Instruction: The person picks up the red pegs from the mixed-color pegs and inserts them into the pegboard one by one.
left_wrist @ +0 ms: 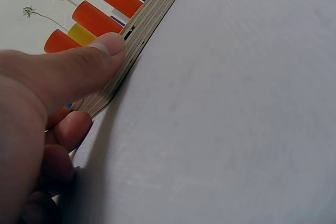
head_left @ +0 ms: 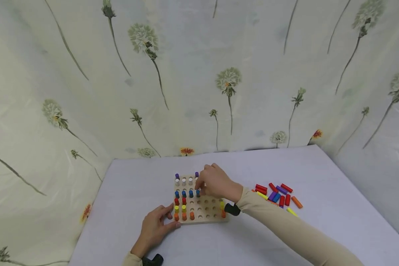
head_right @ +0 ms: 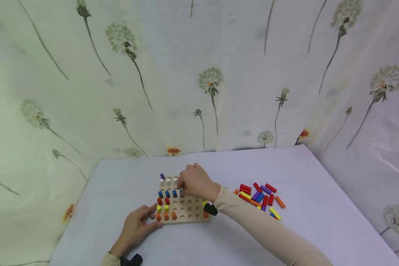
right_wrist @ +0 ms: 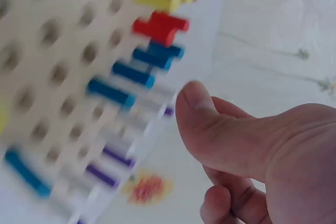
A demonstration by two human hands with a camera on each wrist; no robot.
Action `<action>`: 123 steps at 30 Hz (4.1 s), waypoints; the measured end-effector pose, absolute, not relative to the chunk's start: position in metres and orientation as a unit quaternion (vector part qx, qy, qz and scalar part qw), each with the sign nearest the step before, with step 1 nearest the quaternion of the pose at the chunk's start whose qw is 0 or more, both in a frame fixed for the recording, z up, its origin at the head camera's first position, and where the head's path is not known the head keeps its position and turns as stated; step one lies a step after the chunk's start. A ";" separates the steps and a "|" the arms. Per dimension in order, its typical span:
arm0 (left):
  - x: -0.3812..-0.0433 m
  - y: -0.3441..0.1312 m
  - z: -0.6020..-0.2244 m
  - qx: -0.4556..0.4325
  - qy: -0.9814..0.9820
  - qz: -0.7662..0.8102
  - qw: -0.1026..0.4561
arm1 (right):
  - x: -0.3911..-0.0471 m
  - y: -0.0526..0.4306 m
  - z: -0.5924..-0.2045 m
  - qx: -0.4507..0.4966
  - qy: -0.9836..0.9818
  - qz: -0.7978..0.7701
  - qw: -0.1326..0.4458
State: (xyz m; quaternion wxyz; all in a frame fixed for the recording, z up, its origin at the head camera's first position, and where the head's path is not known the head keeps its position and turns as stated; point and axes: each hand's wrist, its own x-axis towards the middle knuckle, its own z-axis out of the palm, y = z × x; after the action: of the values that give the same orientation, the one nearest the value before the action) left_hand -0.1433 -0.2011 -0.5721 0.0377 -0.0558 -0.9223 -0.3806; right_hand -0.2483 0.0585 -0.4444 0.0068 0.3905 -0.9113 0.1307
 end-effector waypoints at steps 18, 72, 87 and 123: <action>-0.142 -0.202 -0.575 -0.052 -0.919 -0.389 0.042 | -0.249 0.178 -0.461 0.312 -0.943 0.113 -0.039; -0.142 -0.200 -0.572 -0.052 -0.922 -0.380 0.049 | -0.246 0.215 -0.485 0.302 -0.926 0.215 -0.066; -0.142 -0.200 -0.573 -0.051 -0.923 -0.380 0.043 | -0.244 0.196 -0.478 0.286 -0.924 0.252 0.019; -0.142 -0.201 -0.570 -0.050 -0.922 -0.381 0.039 | -0.246 0.099 -0.478 0.339 -0.881 0.323 0.067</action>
State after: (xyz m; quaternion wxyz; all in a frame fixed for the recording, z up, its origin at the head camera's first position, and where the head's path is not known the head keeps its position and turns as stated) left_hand -0.1418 -0.2006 -0.5700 0.0386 -0.0495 -0.9224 -0.3810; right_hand -0.2464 0.0987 -0.4785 0.0668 0.3392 -0.8810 0.3229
